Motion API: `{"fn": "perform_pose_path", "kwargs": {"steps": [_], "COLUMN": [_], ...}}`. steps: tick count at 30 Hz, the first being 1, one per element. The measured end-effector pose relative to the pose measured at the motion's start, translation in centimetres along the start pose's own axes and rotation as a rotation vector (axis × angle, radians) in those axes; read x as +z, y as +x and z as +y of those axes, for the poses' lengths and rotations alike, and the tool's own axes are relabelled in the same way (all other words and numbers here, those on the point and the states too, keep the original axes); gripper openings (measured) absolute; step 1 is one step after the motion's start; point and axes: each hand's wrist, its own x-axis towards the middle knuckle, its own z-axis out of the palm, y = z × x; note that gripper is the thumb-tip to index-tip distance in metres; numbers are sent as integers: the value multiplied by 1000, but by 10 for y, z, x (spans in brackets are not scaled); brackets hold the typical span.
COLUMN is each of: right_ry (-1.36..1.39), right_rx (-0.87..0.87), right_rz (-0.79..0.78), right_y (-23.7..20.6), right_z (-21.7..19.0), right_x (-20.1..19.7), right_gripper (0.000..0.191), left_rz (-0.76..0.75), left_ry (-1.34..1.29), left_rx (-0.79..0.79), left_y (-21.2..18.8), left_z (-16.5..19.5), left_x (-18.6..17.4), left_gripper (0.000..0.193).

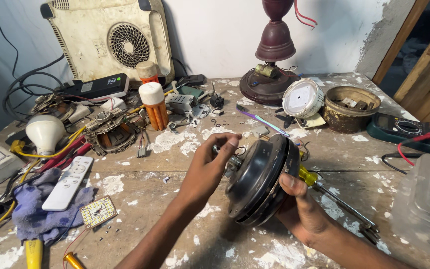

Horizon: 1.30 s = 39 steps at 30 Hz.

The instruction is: The person unscrews fasteners on a ceiling fan motor housing with a screwdriver, separates the two housing halves, and lifts out the copper-wound stator. They then handle the white cylindrical capacitor, loosen its wires on a terminal block using a screwdriver, and reach toward a multimeter at the end.

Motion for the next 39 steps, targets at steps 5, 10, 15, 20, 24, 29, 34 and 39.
{"fn": "perform_pose_path", "kwargs": {"steps": [5,10,15,20,24,29,34,39], "right_ry": [-15,-42,-47,-58,-75,-56,-8,9], "right_rx": [-15,-43,-21,-7,-26,-14,-7,-38], "right_rz": [37,18,15,10,-3,4,16,56], "right_y": [-4,-5,-5,-6,-6,-6,-4,-3], "right_z": [-1,-2,-5,-7,-8,-10,-9,-6], "right_x": [5,8,8,10,12,13,6,-1], "right_gripper": [89,93,95,95,94,95,93,94], "left_rz": [-253,-595,-611,-569,-566,-517,-510,-537], "left_ry": [626,1475,1828,1681,1743,1704,1046,781], "left_rx": [380,598,548,496,462,475,443,625], "left_y": [-3,-10,-2,13,15,16,25,20], "left_z": [33,62,61,50,43,45,71,68], "left_x": [-24,-26,0,-4,-7,-5,-46,-72], "left_gripper": [31,48,53,20,18,17,43,25]}}
